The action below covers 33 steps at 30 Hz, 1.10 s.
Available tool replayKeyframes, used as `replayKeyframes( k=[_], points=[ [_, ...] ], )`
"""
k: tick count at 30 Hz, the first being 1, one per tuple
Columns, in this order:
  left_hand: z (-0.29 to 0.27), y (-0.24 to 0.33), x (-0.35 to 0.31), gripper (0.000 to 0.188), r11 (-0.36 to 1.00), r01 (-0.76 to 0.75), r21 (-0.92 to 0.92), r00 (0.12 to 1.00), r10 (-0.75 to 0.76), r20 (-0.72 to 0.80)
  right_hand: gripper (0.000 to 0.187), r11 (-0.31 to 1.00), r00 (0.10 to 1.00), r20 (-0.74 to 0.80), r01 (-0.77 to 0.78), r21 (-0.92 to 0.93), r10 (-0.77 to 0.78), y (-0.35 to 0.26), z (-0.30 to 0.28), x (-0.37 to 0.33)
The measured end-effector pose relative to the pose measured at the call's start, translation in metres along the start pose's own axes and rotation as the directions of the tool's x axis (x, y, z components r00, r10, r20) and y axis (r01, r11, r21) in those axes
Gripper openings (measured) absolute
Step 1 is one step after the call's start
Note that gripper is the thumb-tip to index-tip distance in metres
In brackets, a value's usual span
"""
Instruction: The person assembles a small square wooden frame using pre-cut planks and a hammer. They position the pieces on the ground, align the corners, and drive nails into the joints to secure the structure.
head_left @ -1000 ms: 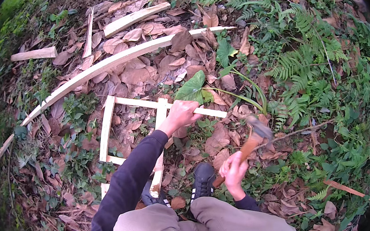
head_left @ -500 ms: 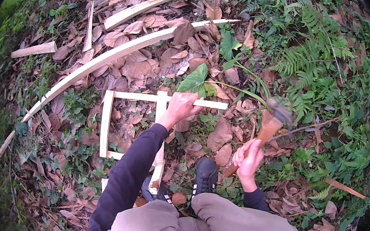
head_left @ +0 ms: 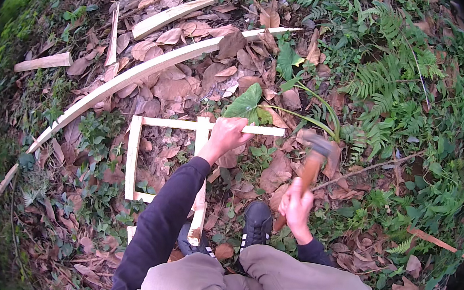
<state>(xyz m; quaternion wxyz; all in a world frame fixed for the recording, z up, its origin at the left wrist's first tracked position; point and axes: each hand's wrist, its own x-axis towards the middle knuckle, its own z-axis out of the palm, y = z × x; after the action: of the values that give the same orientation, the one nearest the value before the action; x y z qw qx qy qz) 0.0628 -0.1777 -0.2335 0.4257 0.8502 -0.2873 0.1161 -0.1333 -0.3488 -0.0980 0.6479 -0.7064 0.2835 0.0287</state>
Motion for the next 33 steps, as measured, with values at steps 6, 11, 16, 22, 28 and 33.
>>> replayKeyframes(
  k=[6,11,16,22,28,33],
  points=[
    [-0.005,-0.008,-0.005,0.040,0.999,0.008,0.049,0.999,-0.005,-0.053,0.041,0.872,0.960,-0.131,0.280,0.401,-0.248,-0.044,0.006,0.010],
    [-0.005,-0.008,-0.007,0.040,0.999,0.008,0.054,0.999,-0.006,-0.039,0.043,0.993,0.991,0.078,-0.114,0.030,0.111,-0.015,0.007,0.007],
    [-0.004,-0.008,-0.001,0.037,1.000,0.023,0.007,0.998,-0.022,-0.059,0.047,0.867,0.958,-0.130,0.288,0.407,-0.257,-0.045,0.008,0.017],
    [-0.009,-0.015,-0.003,0.039,0.999,0.016,0.037,0.997,-0.013,-0.073,0.044,0.992,0.987,0.108,-0.125,0.023,0.122,-0.024,0.008,0.016],
    [-0.010,-0.011,0.001,0.041,0.999,0.038,0.008,0.997,-0.037,-0.061,0.043,0.907,0.976,-0.091,0.216,0.360,-0.196,-0.029,0.027,0.012],
    [-0.012,-0.015,-0.003,0.041,0.998,0.024,0.051,0.996,-0.019,-0.086,0.042,0.982,0.998,-0.001,0.065,0.178,-0.066,-0.040,0.009,0.025]
  ],
)
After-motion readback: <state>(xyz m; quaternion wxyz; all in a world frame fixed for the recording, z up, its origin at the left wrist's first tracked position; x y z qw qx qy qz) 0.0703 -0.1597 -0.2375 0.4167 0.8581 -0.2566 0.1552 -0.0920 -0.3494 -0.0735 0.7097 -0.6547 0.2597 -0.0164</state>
